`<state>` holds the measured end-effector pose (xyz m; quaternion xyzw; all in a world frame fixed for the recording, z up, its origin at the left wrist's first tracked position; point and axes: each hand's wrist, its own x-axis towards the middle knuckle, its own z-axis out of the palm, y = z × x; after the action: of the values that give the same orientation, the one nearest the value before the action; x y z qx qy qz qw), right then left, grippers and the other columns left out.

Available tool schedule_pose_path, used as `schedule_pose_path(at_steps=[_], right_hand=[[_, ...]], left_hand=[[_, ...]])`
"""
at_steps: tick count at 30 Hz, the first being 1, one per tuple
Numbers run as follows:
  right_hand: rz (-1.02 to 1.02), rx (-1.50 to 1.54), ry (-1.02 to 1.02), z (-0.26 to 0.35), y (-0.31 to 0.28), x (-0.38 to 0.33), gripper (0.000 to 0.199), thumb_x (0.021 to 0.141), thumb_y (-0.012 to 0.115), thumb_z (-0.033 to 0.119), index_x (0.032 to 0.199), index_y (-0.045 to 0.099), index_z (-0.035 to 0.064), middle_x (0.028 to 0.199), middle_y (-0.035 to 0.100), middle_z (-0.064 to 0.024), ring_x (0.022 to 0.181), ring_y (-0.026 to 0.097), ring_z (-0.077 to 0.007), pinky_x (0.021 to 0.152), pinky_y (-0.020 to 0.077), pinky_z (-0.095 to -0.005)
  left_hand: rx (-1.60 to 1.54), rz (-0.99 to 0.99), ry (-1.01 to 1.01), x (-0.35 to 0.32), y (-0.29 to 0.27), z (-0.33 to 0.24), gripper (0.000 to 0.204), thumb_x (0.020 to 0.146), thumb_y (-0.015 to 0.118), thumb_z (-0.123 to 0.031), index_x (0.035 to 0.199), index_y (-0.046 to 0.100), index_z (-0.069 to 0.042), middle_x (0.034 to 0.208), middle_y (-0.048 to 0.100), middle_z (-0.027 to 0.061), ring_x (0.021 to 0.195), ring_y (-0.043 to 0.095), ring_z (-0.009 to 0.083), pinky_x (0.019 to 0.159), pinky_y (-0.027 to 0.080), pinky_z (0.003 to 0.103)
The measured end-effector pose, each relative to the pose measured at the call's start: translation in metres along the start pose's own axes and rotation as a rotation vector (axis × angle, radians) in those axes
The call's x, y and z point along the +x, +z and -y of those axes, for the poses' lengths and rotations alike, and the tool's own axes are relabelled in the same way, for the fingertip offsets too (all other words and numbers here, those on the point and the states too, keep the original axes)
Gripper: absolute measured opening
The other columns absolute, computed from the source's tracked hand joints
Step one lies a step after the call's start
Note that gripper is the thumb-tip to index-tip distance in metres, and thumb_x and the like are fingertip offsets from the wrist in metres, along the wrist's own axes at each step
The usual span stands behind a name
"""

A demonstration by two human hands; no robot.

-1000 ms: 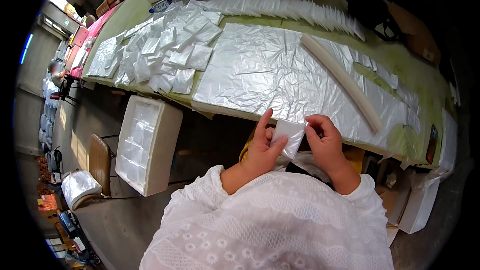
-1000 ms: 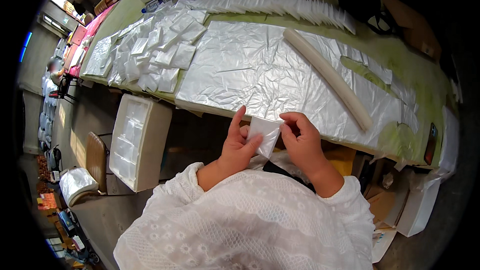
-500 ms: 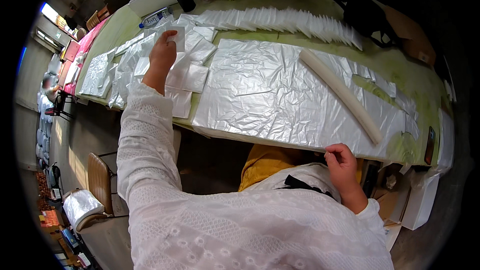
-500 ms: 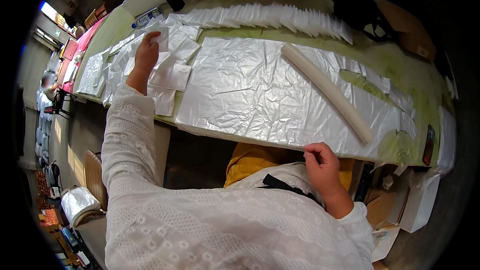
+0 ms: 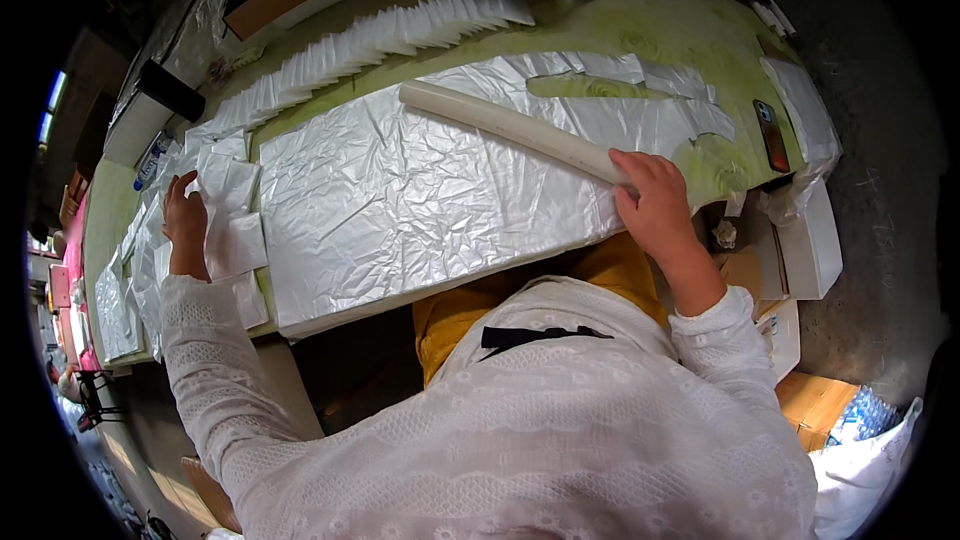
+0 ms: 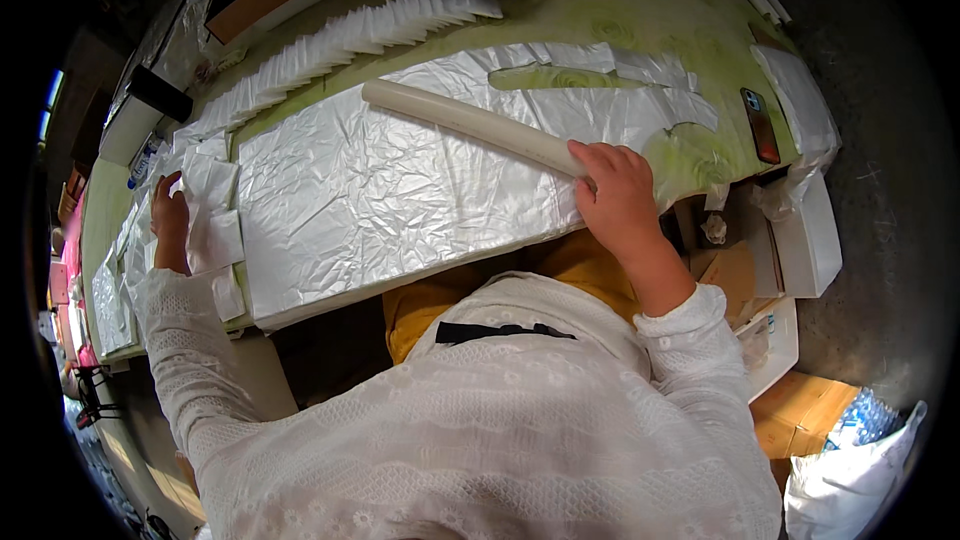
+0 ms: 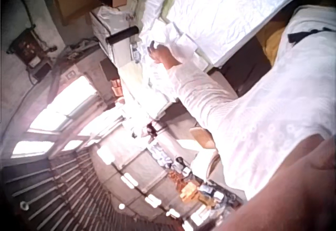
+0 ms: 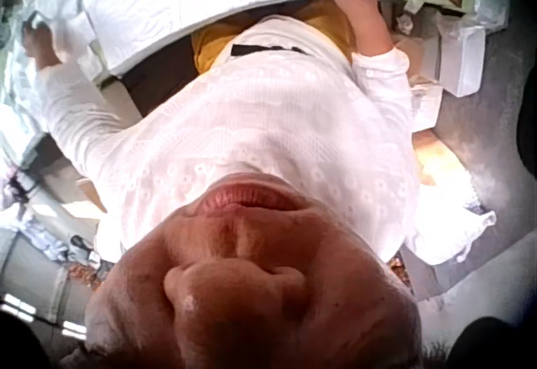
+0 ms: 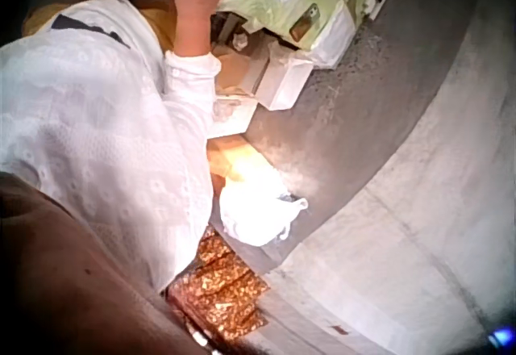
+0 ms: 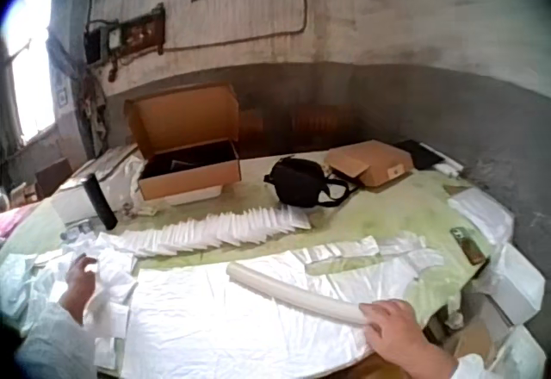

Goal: The person repeatedly wraps small items in white plastic bags using a cylindrical rolling tool to smooth and seal the edges. The wrapped items are placed in a growing pile on the table. The person handles the items one at a time throughout the clip.

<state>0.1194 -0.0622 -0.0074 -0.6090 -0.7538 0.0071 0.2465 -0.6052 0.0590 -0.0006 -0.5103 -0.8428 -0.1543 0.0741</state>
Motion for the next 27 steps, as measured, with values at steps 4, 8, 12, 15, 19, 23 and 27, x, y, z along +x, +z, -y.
schedule_pose_path(at_steps=[4, 8, 12, 15, 19, 23, 27], right_hand=[[0.179, 0.077, 0.149, 0.028, -0.017, -0.019, 0.042, 0.082, 0.071, 0.02, 0.123, 0.066, 0.0098, 0.117, 0.068, -0.0165, 0.106, 0.066, -0.036, 0.093, 0.0528, -0.0432], [0.247, 0.393, 0.36, 0.048, -0.015, -0.051, 0.051, 0.089, 0.071, 0.032, 0.131, 0.059, 0.0073, 0.116, 0.066, -0.0169, 0.103, 0.065, -0.0377, 0.093, 0.053, -0.0439], [0.222, 0.481, 0.261, 0.048, -0.008, -0.065, 0.058, 0.09, 0.071, 0.041, 0.135, 0.056, 0.007, 0.128, 0.059, -0.0169, 0.107, 0.065, -0.0354, 0.093, 0.0529, -0.0423], [0.142, 0.537, 0.265, 0.034, -0.014, -0.072, 0.056, 0.091, 0.073, 0.035, 0.137, 0.056, 0.007, 0.133, 0.056, -0.0165, 0.106, 0.065, -0.0328, 0.09, 0.0542, -0.0397], [-0.018, 0.683, 0.373, 0.004, -0.023, -0.092, 0.043, 0.092, 0.073, 0.023, 0.13, 0.061, 0.0069, 0.132, 0.056, -0.0143, 0.091, 0.064, -0.0238, 0.081, 0.0549, -0.0331], [-0.261, 0.508, 0.278, -0.034, -0.013, -0.111, 0.037, 0.086, 0.076, 0.019, 0.12, 0.066, 0.009, 0.133, 0.054, -0.0127, 0.105, 0.06, -0.0284, 0.092, 0.0505, -0.0397], [-0.377, 0.108, 0.203, -0.062, -0.011, -0.114, 0.044, 0.078, 0.08, 0.018, 0.12, 0.066, 0.0142, 0.138, 0.051, -0.013, 0.129, 0.044, -0.0388, 0.111, 0.0342, -0.0532]], left_hand=[[-0.346, 0.035, 0.326, -0.041, -0.003, -0.078, 0.044, 0.091, 0.056, -0.004, 0.131, 0.067, -0.018, 0.151, 0.055, 0.0113, 0.141, 0.05, 0.0298, 0.115, 0.039, 0.037], [-0.694, 0.269, 0.665, -0.148, -0.027, -0.215, 0.037, 0.092, 0.067, -0.006, 0.129, 0.066, -0.011, 0.145, 0.058, 0.0172, 0.139, 0.05, 0.0363, 0.117, 0.037, 0.041], [-0.675, 0.317, 0.96, -0.25, -0.048, -0.31, 0.037, 0.092, 0.071, -0.013, 0.128, 0.066, -0.014, 0.146, 0.057, 0.0139, 0.143, 0.043, 0.0413, 0.118, 0.034, 0.05], [-0.739, 0.444, 1.045, -0.309, -0.074, -0.354, 0.039, 0.093, 0.071, -0.01, 0.132, 0.065, -0.013, 0.152, 0.052, 0.0123, 0.148, 0.037, 0.0394, 0.121, 0.032, 0.047], [-0.845, 0.521, 1.085, -0.341, -0.09, -0.39, 0.039, 0.093, 0.071, -0.011, 0.132, 0.065, -0.012, 0.153, 0.051, 0.0104, 0.142, 0.045, 0.0337, 0.116, 0.039, 0.043], [-0.794, 0.729, 0.972, -0.354, -0.082, -0.427, 0.044, 0.093, 0.071, -0.012, 0.136, 0.063, -0.01, 0.152, 0.051, 0.0122, 0.132, 0.054, 0.0287, 0.108, 0.046, 0.039], [-0.866, 1.034, 0.759, -0.368, -0.068, -0.462, 0.047, 0.098, 0.068, -0.016, 0.143, 0.057, -0.01, 0.145, 0.058, 0.0086, 0.129, 0.056, 0.0252, 0.098, 0.052, 0.035]])
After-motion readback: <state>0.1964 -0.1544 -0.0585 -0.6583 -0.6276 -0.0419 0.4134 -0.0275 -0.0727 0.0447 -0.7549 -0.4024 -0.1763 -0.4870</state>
